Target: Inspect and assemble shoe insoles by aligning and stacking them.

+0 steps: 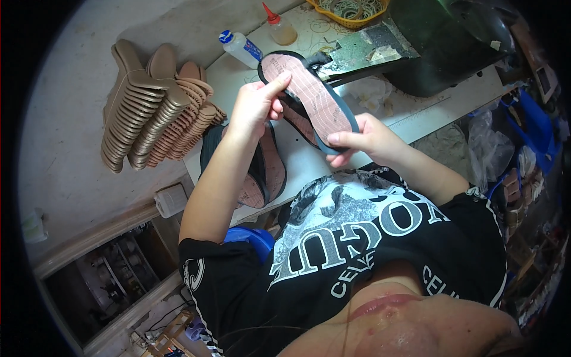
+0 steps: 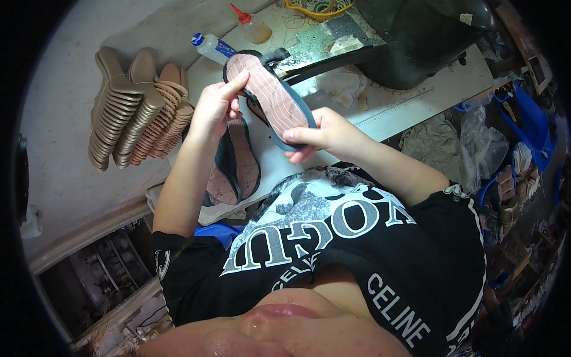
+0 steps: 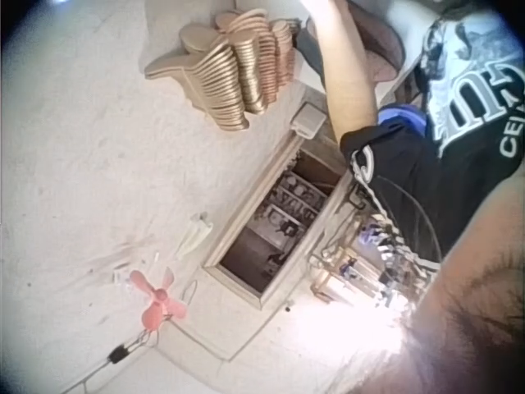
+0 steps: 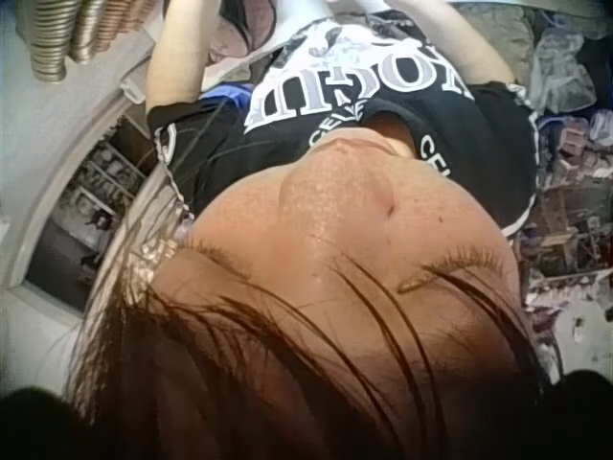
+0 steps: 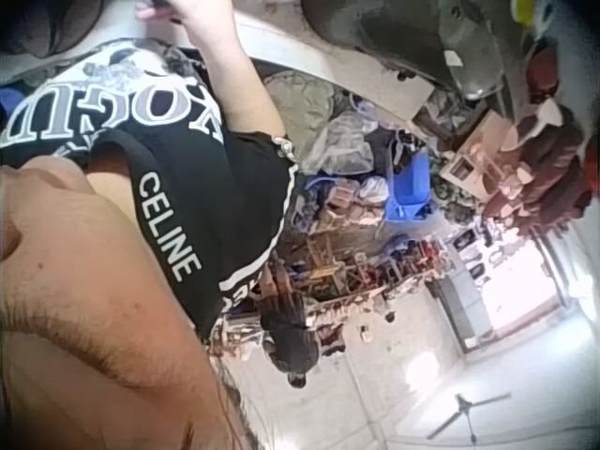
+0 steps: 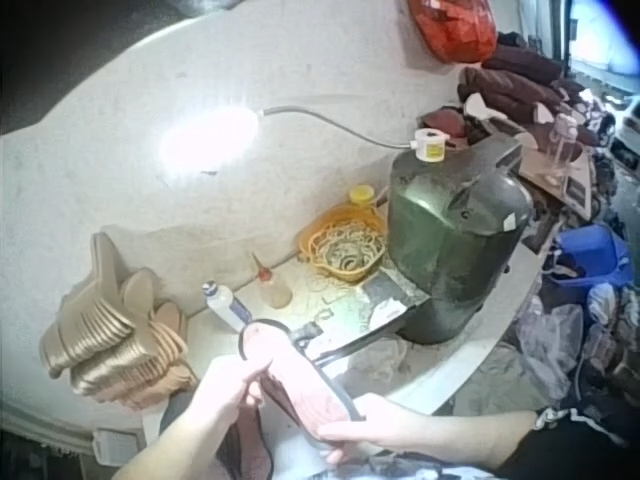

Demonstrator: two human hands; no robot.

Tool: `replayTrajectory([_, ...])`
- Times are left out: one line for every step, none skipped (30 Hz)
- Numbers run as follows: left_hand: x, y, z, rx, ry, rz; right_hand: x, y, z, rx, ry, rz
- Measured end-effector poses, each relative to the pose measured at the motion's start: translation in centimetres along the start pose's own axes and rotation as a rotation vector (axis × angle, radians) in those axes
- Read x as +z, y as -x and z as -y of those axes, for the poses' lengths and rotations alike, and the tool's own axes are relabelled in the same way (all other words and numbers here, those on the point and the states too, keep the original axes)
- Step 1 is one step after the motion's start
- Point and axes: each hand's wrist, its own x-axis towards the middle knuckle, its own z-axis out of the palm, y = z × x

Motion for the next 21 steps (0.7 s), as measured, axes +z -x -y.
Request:
replayTrajectory([-0.3, -0.4, 0.0, -0.007, 0.003, 0.018, 0.3, -0.2, -0.3, -0.082, -0.057, -0.026])
replayTrajectory([-0.6, -1.1, -0.2, -0.010, 0.001, 0.032, 0.5, -0.5, -0.1, -0.083, -0.060, -0.031])
replayTrajectory([-0.9, -1.7, -0.5, -0.011, -0.001, 0.037, 0.8, -0.6, 0.1, -0.114, -0.093, -0.074])
replayTrajectory([-1.1, -2.5, -1.0, -0.015, -0.105, 0.073, 1.0, -0.8, 0.3, -0.145, -0.125, -0.118])
replayTrajectory([-1.8, -3.0, -1.4, -0.019, -0.207, 0.102, 1.4, -1.1, 0.5, -0.151, -0.149, -0.179])
replayTrajectory([-2.5, -3.6, -2.1, -0.019, -0.204, 0.104, 1.6, -1.6, 0.7, -0.149, -0.147, -0.181])
replayTrajectory([-3.2, -4.0, -3.2, -0.026, -0.446, 0.108, 1.6, -2.1, 0.9, -0.186, -0.175, -0.215])
replayTrajectory([-4.1, -4.7, -3.9, -0.035, -0.686, 0.109, 1.8, -2.7, 1.2, -0.220, -0.203, -0.247])
replayTrajectory([-4.6, -5.7, -3.8, 0.065, -0.852, 0.038, 2.1, -3.0, 1.5, -0.258, -0.193, -0.264])
replayTrajectory([-5.2, -6.7, -4.4, 0.142, -0.971, 0.019, 2.1, -3.6, 1.6, -0.260, -0.190, -0.270])
replayTrajectory([-5.1, -7.1, -4.0, 0.406, -1.091, -0.166, 2.0, -4.2, 1.5, -0.265, -0.205, -0.268])
replayTrajectory([-4.8, -7.4, -3.7, 0.675, -1.194, -0.356, 2.2, -4.7, 1.6, -0.271, -0.219, -0.267])
replayTrajectory([-4.6, -7.9, -4.0, 0.681, -1.191, -0.349, 2.7, -4.9, 1.9, -0.309, -0.237, -0.286])
replayTrajectory([-4.5, -8.5, -4.7, 0.857, -1.160, -0.060, 3.0, -5.3, 2.1, -0.311, -0.237, -0.289])
replayTrajectory([-4.4, -8.7, -5.3, 1.021, -1.109, 0.233, 3.2, -5.7, 2.1, -0.301, -0.262, -0.311])
replayTrajectory([-4.0, -8.9, -5.5, 0.988, -1.053, 0.404, 3.2, -6.0, 2.1, -0.290, -0.288, -0.333])
replayTrajectory([-3.5, -9.2, -5.9, 0.947, -1.076, 0.508, 3.0, -6.4, 1.9, -0.303, -0.268, -0.321])
replayTrajectory([-3.3, -9.5, -6.2, 0.904, -1.098, 0.612, 3.0, -6.4, 2.0, -0.304, -0.267, -0.326])
replayTrajectory([-3.4, -9.6, -6.4, 0.907, -1.096, 0.615, 3.2, -6.2, 2.2, -0.267, -0.256, -0.346])
replayTrajectory([-3.3, -9.6, -6.5, 0.856, -1.067, 0.632, 3.1, -6.1, 2.4, -0.231, -0.246, -0.372])
replayTrajectory([-3.2, -9.6, -6.6, 0.804, -1.038, 0.648, 3.0, -6.2, 2.4, -0.232, -0.246, -0.381])
